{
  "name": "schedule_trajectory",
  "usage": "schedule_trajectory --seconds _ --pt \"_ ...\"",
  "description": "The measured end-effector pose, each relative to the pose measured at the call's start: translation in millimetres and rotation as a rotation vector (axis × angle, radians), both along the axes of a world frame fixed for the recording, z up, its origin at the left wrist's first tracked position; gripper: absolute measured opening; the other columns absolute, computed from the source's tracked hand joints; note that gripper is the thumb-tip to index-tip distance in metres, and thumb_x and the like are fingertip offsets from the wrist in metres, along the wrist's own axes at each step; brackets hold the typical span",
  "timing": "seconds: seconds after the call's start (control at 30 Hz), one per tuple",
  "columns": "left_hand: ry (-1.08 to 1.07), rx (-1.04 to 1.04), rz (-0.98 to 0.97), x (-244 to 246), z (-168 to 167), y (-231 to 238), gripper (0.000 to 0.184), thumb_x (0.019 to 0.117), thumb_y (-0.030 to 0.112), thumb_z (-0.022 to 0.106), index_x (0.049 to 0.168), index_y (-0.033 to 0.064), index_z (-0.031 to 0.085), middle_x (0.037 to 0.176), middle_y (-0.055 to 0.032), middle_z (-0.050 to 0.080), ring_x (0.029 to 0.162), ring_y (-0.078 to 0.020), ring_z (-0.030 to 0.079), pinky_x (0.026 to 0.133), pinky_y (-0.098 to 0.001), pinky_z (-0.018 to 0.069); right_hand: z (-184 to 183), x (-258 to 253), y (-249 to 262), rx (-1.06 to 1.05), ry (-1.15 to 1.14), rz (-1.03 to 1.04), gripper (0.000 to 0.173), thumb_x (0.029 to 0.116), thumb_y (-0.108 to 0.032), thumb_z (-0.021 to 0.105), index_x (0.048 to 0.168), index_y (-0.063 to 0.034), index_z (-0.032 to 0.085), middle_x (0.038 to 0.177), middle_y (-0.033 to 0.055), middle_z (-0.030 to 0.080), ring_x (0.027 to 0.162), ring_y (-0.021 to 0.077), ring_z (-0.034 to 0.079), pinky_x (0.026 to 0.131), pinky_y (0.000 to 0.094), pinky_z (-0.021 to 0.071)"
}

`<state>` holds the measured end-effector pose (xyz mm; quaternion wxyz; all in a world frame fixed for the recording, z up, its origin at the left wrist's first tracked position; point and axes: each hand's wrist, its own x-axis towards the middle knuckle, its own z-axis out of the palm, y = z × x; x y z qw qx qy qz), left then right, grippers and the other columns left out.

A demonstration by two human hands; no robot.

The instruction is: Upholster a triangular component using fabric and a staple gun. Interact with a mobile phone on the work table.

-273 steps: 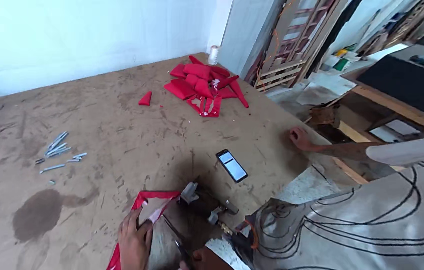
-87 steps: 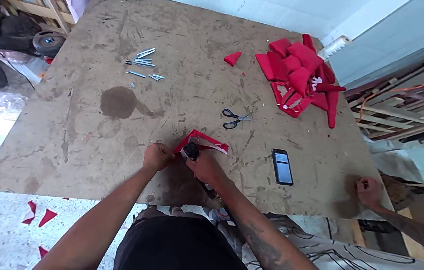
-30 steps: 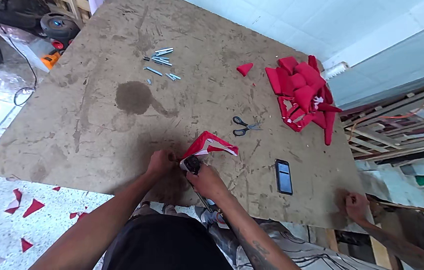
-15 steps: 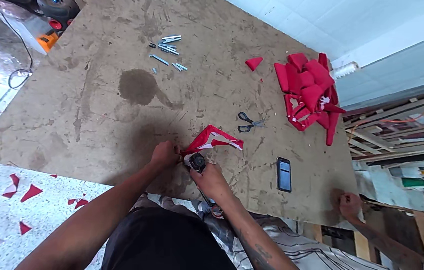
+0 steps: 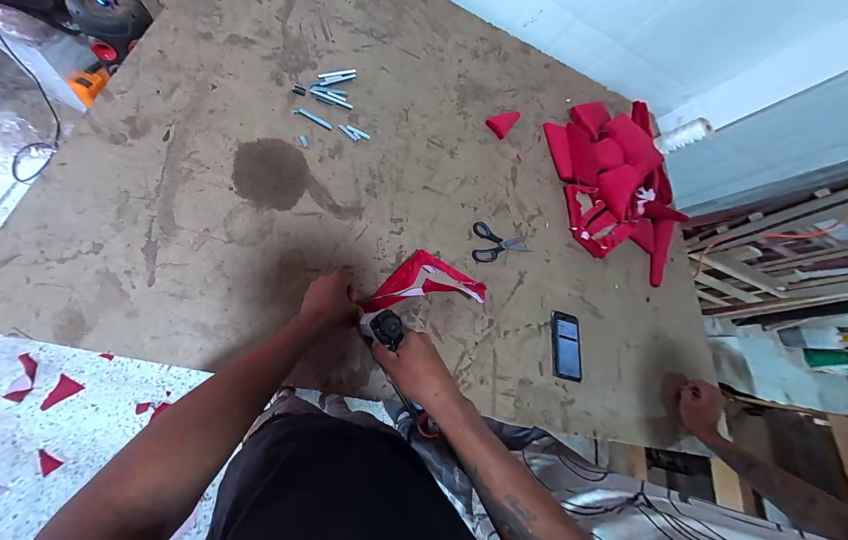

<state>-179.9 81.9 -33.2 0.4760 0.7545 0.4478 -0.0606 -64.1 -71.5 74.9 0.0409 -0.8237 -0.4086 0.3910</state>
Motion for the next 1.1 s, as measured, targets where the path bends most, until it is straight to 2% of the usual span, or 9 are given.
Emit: schedule_trajectory --seconds 0.27,0.47,0.5,0.57,0.63,0.8,0.93,1.0,1.1 --pt "0.046 0.015 -0.023 6 -1 2 0.028 0.0779 0.039 0.086 0.091 0.0187 0.073 0.087 -0.0060 0.072 0.085 -0.0283 0.070 0.075 -0.0586 0.0566 0 -2 0 0.010 -0.040 0.009 0.030 0.0934 -0.045 0.062 0.104 -0.0172 0.069 0.080 0.0013 0.069 0.072 0.0163 0.070 0.070 0.0432 0.0596" --pt "0.053 -0.001 -0.016 5 4 -1 0.037 0.0746 0.048 0.088 0.092 0.0189 0.073 0.085 -0.0052 0.072 0.082 -0.0272 0.070 0.074 -0.0579 0.0573 -6 28 -36 0.102 0.031 -0.146 0.040 0.0951 -0.050 0.061 0.110 -0.0135 0.068 0.081 0.0005 0.071 0.067 0.0152 0.071 0.067 0.0415 0.0629" --pt "0.055 -0.001 -0.022 4 7 -3 0.038 0.0761 0.048 0.087 0.095 0.0180 0.072 0.087 -0.0058 0.072 0.083 -0.0275 0.070 0.075 -0.0580 0.0574 -4 36 -47 0.125 -0.034 -0.162 0.042 0.0943 -0.050 0.062 0.114 -0.0133 0.068 0.086 0.0012 0.072 0.073 0.0160 0.072 0.072 0.0430 0.0624" --pt "0.025 -0.011 -0.033 0 18 -6 0.038 0.0810 0.043 0.085 0.100 0.0126 0.071 0.092 -0.0100 0.072 0.087 -0.0299 0.070 0.080 -0.0588 0.0572 0 55 -66 0.144 -0.162 -0.192 0.047 0.0922 -0.042 0.065 0.128 -0.0117 0.065 0.111 0.0064 0.071 0.098 0.0208 0.071 0.089 0.0469 0.0582" --pt "-0.004 -0.010 -0.056 3 29 -8 0.037 0.0854 0.039 0.082 0.104 0.0087 0.071 0.098 -0.0131 0.071 0.094 -0.0310 0.069 0.087 -0.0580 0.0561 -4 80 -80 0.150 -0.235 -0.246 0.056 0.0898 -0.033 0.069 0.139 -0.0101 0.059 0.132 0.0121 0.063 0.111 0.0263 0.067 0.096 0.0487 0.0562" --pt "-0.023 0.242 0.010 27 26 -23 0.036 0.0842 0.045 0.080 0.105 0.0176 0.069 0.089 -0.0036 0.071 0.084 -0.0238 0.070 0.079 -0.0558 0.0578 -34 129 -99 0.239 -0.197 -0.359 0.071 0.0891 -0.022 0.069 0.155 -0.0129 0.043 0.149 0.0155 0.048 0.126 0.0268 0.060 0.102 0.0436 0.0546" --pt "-0.239 0.536 -0.195 79 33 -40 0.028 0.0860 0.038 0.078 0.102 0.0157 0.073 0.110 -0.0061 0.070 0.111 -0.0259 0.065 0.097 -0.0500 0.0544 -63 152 -121 0.409 -0.135 -0.363 0.053 0.0889 -0.015 0.067 0.141 -0.0125 0.061 0.149 0.0137 0.050 0.138 0.0243 0.050 0.113 0.0400 0.0455" --pt "-0.299 0.640 -0.327 107 31 -47 0.029 0.0846 0.038 0.079 0.106 0.0195 0.074 0.125 -0.0045 0.067 0.126 -0.0261 0.058 0.107 -0.0501 0.0483 -66 159 -131 0.523 -0.117 -0.408 0.039 0.0927 -0.019 0.064 0.131 -0.0149 0.069 0.144 0.0083 0.057 0.134 0.0183 0.053 0.111 0.0362 0.0471" --pt "-0.274 0.749 -0.443 152 17 -56 0.042 0.0819 0.045 0.079 0.117 0.0234 0.071 0.143 -0.0027 0.058 0.141 -0.0259 0.046 0.117 -0.0538 0.0378 -62 188 -160 0.650 -0.056 -0.575 0.030 0.0976 -0.020 0.060 0.125 -0.0133 0.071 0.136 0.0050 0.063 0.122 0.0127 0.062 0.099 0.0319 0.0562"
